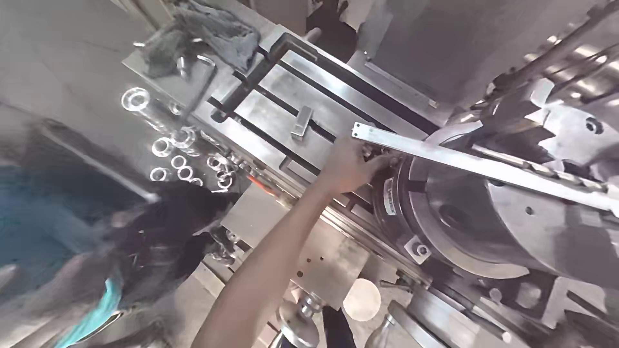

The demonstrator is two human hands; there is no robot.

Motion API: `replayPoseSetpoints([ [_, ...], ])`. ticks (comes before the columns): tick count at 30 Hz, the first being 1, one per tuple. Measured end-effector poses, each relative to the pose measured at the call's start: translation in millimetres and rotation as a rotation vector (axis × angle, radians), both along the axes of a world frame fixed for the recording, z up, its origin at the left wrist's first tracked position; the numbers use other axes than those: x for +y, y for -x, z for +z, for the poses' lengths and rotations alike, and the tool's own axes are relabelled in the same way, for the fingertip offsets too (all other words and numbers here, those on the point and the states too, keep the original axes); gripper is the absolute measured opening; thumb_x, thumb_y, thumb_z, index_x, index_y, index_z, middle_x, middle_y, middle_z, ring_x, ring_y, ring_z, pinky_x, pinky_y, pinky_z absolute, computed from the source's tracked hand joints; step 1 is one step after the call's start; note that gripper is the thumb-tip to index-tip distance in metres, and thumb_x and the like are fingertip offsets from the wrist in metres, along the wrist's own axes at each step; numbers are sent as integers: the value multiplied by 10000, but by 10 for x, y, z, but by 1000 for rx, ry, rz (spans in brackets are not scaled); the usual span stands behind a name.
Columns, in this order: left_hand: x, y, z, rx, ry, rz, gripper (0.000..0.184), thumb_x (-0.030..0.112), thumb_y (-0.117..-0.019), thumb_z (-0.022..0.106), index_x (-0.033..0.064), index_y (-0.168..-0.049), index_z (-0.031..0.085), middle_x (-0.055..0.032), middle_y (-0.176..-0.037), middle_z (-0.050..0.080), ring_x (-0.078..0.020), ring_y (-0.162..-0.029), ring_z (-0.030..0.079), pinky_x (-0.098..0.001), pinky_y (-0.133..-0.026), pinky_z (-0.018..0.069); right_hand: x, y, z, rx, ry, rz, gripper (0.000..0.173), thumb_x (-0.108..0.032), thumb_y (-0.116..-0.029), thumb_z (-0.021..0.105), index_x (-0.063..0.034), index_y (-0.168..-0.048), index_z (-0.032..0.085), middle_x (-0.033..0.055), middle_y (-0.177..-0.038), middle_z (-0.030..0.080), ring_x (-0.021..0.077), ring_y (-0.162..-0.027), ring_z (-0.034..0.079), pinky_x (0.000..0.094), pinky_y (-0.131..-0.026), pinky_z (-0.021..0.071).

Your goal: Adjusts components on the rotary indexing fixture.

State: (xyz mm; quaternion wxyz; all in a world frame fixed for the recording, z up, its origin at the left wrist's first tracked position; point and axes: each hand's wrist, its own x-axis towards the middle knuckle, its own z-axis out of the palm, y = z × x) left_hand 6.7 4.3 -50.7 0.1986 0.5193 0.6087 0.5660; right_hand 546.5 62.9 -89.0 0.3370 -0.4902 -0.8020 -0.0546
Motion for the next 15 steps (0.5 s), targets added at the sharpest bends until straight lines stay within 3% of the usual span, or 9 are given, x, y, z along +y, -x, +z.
replayPoseSetpoints([
  [1,-11,14,3,-17,0,-35,251,225,-896,779,53,-1047,675,-17,-897,711,-68,-816,681,-294,-752,586,-5,10,-2,13,16,8,171,-155,-981,619,-22,-1037,711,117,-999,694,177,-906,674,327,-814,561],
  [3,-58,49,35,-40,-5,-150,300,184,-984,667,23,-1236,671,-54,-1106,737,-73,-1005,692,-296,-910,581,15,-33,-45,43,34,25,164,-156,-989,606,-31,-1033,704,89,-967,687,153,-870,660,320,-795,546],
  [4,-77,37,46,-26,-28,-142,240,147,-991,639,3,-1175,695,-62,-1055,734,-56,-967,684,-273,-888,569,39,-94,-93,52,16,46,168,-155,-991,603,-25,-1046,695,84,-962,688,146,-855,660,312,-781,545],
  [6,-79,15,52,-1,-49,-72,155,138,-944,710,15,-1037,727,-30,-915,735,-21,-851,683,-240,-810,578,77,-166,-132,43,-6,70,186,-172,-997,597,-19,-1051,689,79,-956,689,127,-839,660,278,-750,546],
  [8,-34,9,20,-19,-40,-20,201,174,-876,802,42,-973,686,-13,-841,712,-48,-763,674,-266,-731,584,-3,1,17,36,30,92,263,-189,-988,578,53,-1010,678,164,-927,675,160,-824,638,280,-756,522],
  [10,-17,25,14,-33,-20,-42,263,209,-881,800,50,-1042,667,-16,-905,712,-63,-807,678,-282,-749,584,-47,65,87,-1,56,95,316,-230,-996,558,66,-990,669,196,-917,666,192,-828,634,303,-787,520],
  [12,-56,52,48,-48,-19,-138,328,164,-951,701,3,-1233,656,-63,-1100,729,-73,-1000,687,-288,-915,578,-74,120,127,-11,56,87,328,-231,-986,549,72,-967,673,206,-896,662,213,-829,628,319,-808,511],
  [15,-84,27,63,-1,-22,-64,183,164,-928,738,16,-1033,720,-25,-901,731,-18,-840,681,-234,-811,576,-67,142,137,-22,45,85,330,-244,-988,549,58,-942,674,196,-867,657,219,-804,628,316,-776,512],
])
